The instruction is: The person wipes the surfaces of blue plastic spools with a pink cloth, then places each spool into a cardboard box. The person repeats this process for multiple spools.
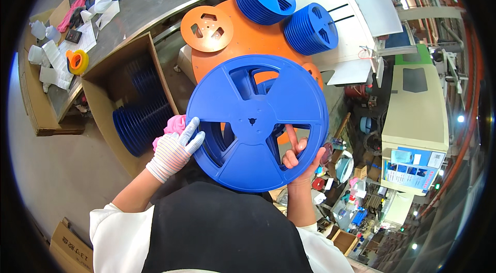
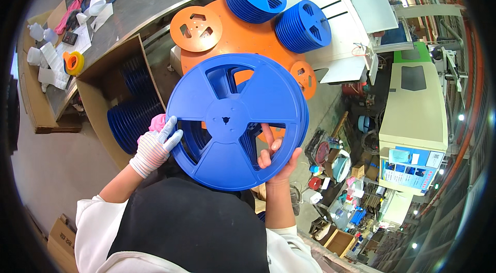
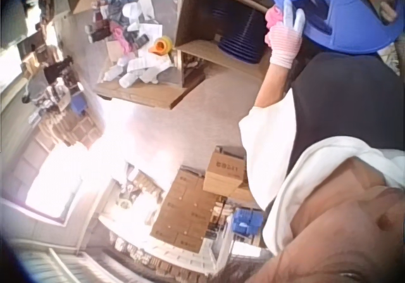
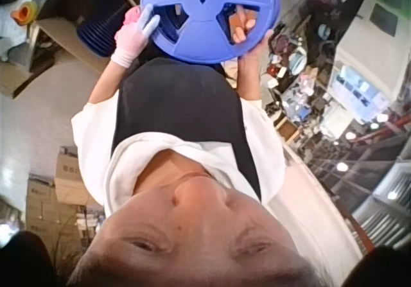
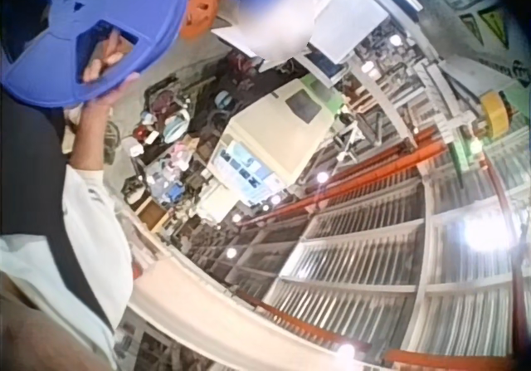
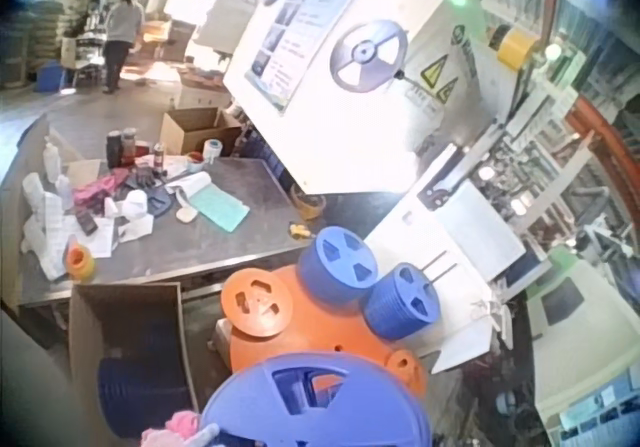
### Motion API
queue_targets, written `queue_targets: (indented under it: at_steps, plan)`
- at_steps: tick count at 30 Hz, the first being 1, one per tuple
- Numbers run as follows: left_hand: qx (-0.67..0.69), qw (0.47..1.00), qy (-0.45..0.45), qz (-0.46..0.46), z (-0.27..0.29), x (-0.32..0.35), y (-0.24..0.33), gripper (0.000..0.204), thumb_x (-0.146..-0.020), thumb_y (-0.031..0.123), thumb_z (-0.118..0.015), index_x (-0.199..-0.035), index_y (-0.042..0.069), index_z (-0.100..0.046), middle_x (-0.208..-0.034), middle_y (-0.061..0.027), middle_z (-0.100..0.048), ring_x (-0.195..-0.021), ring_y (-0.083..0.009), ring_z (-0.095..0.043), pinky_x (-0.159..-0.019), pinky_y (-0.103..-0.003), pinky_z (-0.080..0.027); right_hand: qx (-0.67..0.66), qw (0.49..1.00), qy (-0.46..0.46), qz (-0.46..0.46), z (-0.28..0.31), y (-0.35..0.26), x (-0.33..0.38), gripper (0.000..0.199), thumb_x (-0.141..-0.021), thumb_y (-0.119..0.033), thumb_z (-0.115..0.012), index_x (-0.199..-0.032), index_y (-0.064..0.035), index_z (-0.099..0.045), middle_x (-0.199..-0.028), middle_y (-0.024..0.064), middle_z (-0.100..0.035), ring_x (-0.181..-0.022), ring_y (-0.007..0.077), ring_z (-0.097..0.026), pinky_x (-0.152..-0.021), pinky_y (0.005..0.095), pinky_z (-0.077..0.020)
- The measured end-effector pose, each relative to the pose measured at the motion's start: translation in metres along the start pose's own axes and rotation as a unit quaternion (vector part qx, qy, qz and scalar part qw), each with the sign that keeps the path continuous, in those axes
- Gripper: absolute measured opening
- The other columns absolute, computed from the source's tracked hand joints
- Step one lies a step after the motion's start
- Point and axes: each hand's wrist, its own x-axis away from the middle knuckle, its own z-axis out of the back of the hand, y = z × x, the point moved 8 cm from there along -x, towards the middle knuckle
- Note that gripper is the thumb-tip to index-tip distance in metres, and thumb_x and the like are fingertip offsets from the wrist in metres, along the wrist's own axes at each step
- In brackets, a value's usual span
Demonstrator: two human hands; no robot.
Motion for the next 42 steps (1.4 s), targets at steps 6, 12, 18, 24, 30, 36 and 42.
queue_targets:
  at_steps: [6,12,18,24,30,36,42]
  plan:
    - [-0.014,1.0,0.0,0.012,0.001,0.005,-0.002,0.043,-0.073,0.009,-0.068,-0.114,0.017,-0.061,-0.136,-0.0251,-0.054,-0.068,-0.028,-0.067,-0.052,-0.037,-0.051,0.036,0.999,-0.017,-0.002,-0.001,-0.001,-0.005,0.06,-0.095,-0.06,-0.051,-0.109,-0.0016,-0.057,-0.159,0.0227,-0.02,-0.058,0.0154,-0.055,-0.06,0.0311,-0.0498]
    - [0.001,0.999,-0.002,0.042,-0.002,0.01,-0.01,0.044,-0.071,0.007,-0.065,-0.114,0.017,-0.062,-0.138,-0.0244,-0.052,-0.074,-0.0297,-0.069,-0.056,-0.039,-0.053,0.033,0.999,-0.016,0.008,-0.002,-0.001,-0.021,0.07,-0.095,-0.065,-0.044,-0.115,0.0002,-0.057,-0.155,0.025,-0.029,-0.07,0.024,-0.067,-0.061,0.0342,-0.0529]
    - [0.042,0.995,0.032,0.083,-0.007,0.021,-0.019,0.042,-0.072,0.004,-0.065,-0.113,0.01,-0.063,-0.132,-0.027,-0.056,-0.076,-0.035,-0.07,-0.06,-0.037,-0.056,0.107,0.994,0.012,-0.011,-0.007,0.003,-0.041,0.066,-0.093,-0.065,-0.047,-0.115,-0.0047,-0.06,-0.155,0.0239,-0.03,-0.068,0.0181,-0.061,-0.059,0.0298,-0.0496]
    - [0.687,0.64,0.039,0.341,-0.034,0.066,-0.059,0.014,-0.095,0.007,-0.061,-0.108,0.002,-0.064,-0.118,-0.0134,-0.066,-0.115,-0.0217,-0.061,-0.098,-0.034,-0.048,0.13,0.984,0.118,-0.021,0.011,0.009,-0.041,0.058,-0.093,-0.059,-0.053,-0.107,-0.0033,-0.059,-0.153,0.0194,-0.035,-0.072,0.0214,-0.063,-0.06,0.0338,-0.0521]
    - [0.8,0.487,0.038,0.349,-0.02,0.094,-0.063,0.026,-0.091,0.022,-0.07,-0.108,0.005,-0.059,-0.115,-0.0183,-0.066,-0.112,-0.0289,-0.062,-0.102,-0.043,-0.046,0.125,0.982,0.138,-0.007,0.021,0.006,-0.029,0.052,-0.094,-0.054,-0.056,-0.107,-0.0029,-0.058,-0.155,0.0175,-0.031,-0.069,0.0217,-0.064,-0.057,0.0328,-0.0526]
    - [0.831,0.427,0.042,0.353,-0.027,0.103,-0.07,0.024,-0.091,0.021,-0.069,-0.107,0.007,-0.059,-0.114,-0.0178,-0.066,-0.112,-0.0302,-0.063,-0.099,-0.045,-0.049,0.142,0.981,0.125,-0.035,0.023,0.012,-0.026,0.05,-0.094,-0.056,-0.054,-0.108,-0.0083,-0.063,-0.159,0.019,-0.02,-0.068,0.0162,-0.056,-0.059,0.0288,-0.0476]
    - [0.839,0.391,0.058,0.374,-0.032,0.115,-0.07,0.026,-0.092,0.023,-0.069,-0.11,0.009,-0.057,-0.115,-0.0136,-0.065,-0.111,-0.0262,-0.062,-0.098,-0.042,-0.049,0.127,0.982,0.139,-0.036,0.022,0.017,-0.029,0.051,-0.093,-0.054,-0.058,-0.108,-0.006,-0.058,-0.159,0.0228,-0.018,-0.064,0.0174,-0.059,-0.055,0.0289,-0.0499]
